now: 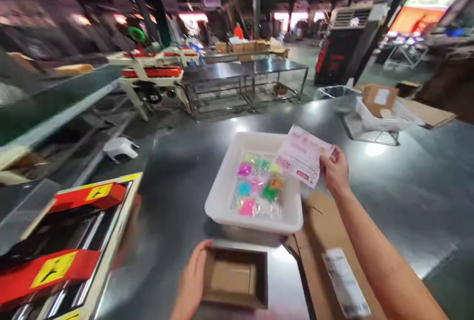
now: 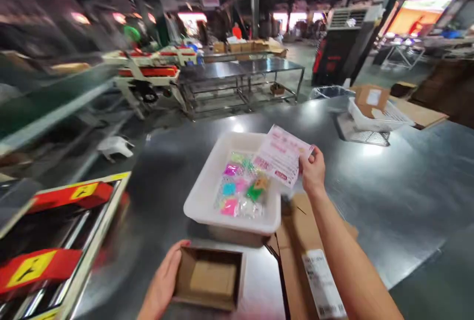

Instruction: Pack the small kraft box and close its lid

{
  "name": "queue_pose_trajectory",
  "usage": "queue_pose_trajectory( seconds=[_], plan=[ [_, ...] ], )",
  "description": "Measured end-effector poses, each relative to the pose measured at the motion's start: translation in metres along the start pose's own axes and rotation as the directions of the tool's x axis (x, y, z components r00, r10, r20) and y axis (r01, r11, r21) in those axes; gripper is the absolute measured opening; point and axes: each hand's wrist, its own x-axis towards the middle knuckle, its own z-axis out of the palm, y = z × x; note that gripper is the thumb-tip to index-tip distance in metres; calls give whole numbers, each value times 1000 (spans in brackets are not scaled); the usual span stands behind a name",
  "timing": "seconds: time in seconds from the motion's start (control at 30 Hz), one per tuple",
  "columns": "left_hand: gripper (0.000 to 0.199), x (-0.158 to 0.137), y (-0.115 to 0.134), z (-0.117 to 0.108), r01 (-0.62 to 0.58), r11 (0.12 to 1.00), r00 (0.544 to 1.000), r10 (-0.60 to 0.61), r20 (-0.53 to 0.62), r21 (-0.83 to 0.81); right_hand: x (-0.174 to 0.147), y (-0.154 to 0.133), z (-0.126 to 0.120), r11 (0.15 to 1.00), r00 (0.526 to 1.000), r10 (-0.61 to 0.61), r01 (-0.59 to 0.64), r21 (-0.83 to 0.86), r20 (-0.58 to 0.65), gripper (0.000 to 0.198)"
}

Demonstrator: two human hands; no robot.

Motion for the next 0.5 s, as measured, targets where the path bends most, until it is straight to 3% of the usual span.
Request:
queue_pose_trajectory(
  seconds=[0.07, 0.13, 0.2, 0.27, 0.37, 0.5],
  plan=[
    [93, -2, 0, 0, 6, 999, 999, -4, -36, 41, 11, 19, -37, 996, 971, 94, -90, 29, -221, 77],
    [90, 0, -4, -2, -3, 997, 999, 6, -42, 76, 7, 46, -70, 979, 901, 201, -193, 58, -384, 63],
    [86, 2, -8, -4, -6, 996, 999, 10, -41, 87, -8, 75, -93, 949, 833, 311, -301, 98, -458, 42],
    [81, 3, -10, -6, 15, 996, 999, -10, -50, 91, -26, 101, -106, 916, 804, 397, -378, 135, -442, 23],
    [72, 5, -5, -9, 30, 994, 997, -23, -69, 102, -47, 129, -113, 900, 832, 435, -404, 163, -344, 14],
    [64, 3, 5, -9, 24, 991, 999, -17, -51, 134, -63, 140, -128, 935, 886, 354, -327, 138, -299, 26]
  ],
)
